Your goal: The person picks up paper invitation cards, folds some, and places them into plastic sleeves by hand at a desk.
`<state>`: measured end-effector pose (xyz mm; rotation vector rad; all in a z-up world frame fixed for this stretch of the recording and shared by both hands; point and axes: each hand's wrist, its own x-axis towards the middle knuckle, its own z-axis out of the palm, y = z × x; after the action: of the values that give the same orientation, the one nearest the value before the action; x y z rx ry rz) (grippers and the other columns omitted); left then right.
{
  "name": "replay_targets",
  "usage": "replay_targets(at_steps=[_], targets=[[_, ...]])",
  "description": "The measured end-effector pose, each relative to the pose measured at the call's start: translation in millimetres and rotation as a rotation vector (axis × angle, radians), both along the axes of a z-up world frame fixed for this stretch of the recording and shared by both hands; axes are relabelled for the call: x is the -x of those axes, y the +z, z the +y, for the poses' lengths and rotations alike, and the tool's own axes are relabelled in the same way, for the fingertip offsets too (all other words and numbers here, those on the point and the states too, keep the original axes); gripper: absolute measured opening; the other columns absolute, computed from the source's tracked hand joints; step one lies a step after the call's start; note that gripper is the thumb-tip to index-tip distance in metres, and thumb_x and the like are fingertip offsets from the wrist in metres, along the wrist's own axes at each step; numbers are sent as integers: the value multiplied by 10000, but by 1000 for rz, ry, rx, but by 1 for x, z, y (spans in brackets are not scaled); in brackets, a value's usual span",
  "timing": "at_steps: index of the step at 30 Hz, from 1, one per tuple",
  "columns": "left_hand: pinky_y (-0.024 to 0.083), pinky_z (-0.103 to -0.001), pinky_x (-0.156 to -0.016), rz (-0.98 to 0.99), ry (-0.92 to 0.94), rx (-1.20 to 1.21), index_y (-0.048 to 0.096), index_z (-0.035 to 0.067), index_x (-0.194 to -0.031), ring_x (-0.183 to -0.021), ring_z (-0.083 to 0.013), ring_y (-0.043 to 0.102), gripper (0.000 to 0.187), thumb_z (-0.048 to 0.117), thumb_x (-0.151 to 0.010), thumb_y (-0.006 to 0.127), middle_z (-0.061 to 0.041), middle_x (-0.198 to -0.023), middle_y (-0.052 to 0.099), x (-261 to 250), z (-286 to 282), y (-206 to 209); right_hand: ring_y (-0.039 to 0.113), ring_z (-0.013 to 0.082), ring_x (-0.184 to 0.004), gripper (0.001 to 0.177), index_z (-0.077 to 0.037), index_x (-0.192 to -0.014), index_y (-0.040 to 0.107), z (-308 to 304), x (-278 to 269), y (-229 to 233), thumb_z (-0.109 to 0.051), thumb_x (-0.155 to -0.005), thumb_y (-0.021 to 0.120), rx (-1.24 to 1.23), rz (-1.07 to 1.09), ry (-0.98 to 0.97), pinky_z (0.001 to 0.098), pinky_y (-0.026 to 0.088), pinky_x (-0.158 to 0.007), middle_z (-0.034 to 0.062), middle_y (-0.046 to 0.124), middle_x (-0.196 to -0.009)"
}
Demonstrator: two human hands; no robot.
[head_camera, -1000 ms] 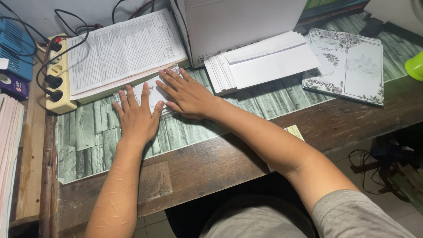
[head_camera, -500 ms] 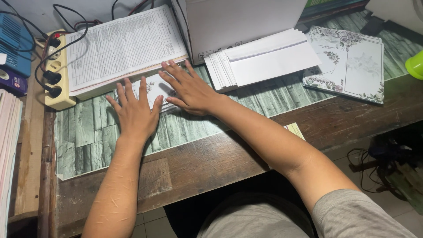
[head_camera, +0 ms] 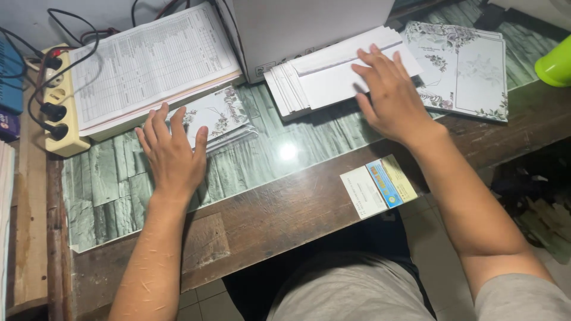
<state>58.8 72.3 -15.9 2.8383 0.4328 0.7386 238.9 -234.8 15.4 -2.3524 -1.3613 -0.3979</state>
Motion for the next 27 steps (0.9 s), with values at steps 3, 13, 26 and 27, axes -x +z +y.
replay_targets(at_steps=[3,13,26,27], targets=[[174,-618,-989,1,-48,-36,487,28,-1213,-1222,-421,326,433,362,-944,429,-239,-1294,412,-4,-6,-5,410,313,-1241,450,35,-1246,455,-31,-15,-23,-13,-812,566,110,-107,-83,553,258,-1033,196,440,-1329],[127,-598,-1019,51,-78,-22,482,22,-1201,-1237,-430,319,434,376,-965,394,-233,-1300,411,-5,-8,-3,557,257,-996,362,-72,-1064,610,-36,-26,-38,51,-726,650,-15,-322,-78,380,377,-802,70,619,-1139],[197,-668,-952,53,-62,-54,475,37,-1199,-1212,-413,333,432,385,-944,458,-183,-1242,384,-8,6,-17,524,291,-846,130,16,-1022,545,-14,-76,19,-22,-906,592,-340,-260,-67,364,378,-734,167,564,-941],[197,-668,-952,50,-55,-58,475,37,-1199,-1212,-413,333,432,385,-944,458,-183,-1242,384,-8,6,-15,524,289,-839,131,15,-1024,544,-10,-76,24,-23,-908,592,-347,-271,-57,363,378,-728,165,566,-936]])
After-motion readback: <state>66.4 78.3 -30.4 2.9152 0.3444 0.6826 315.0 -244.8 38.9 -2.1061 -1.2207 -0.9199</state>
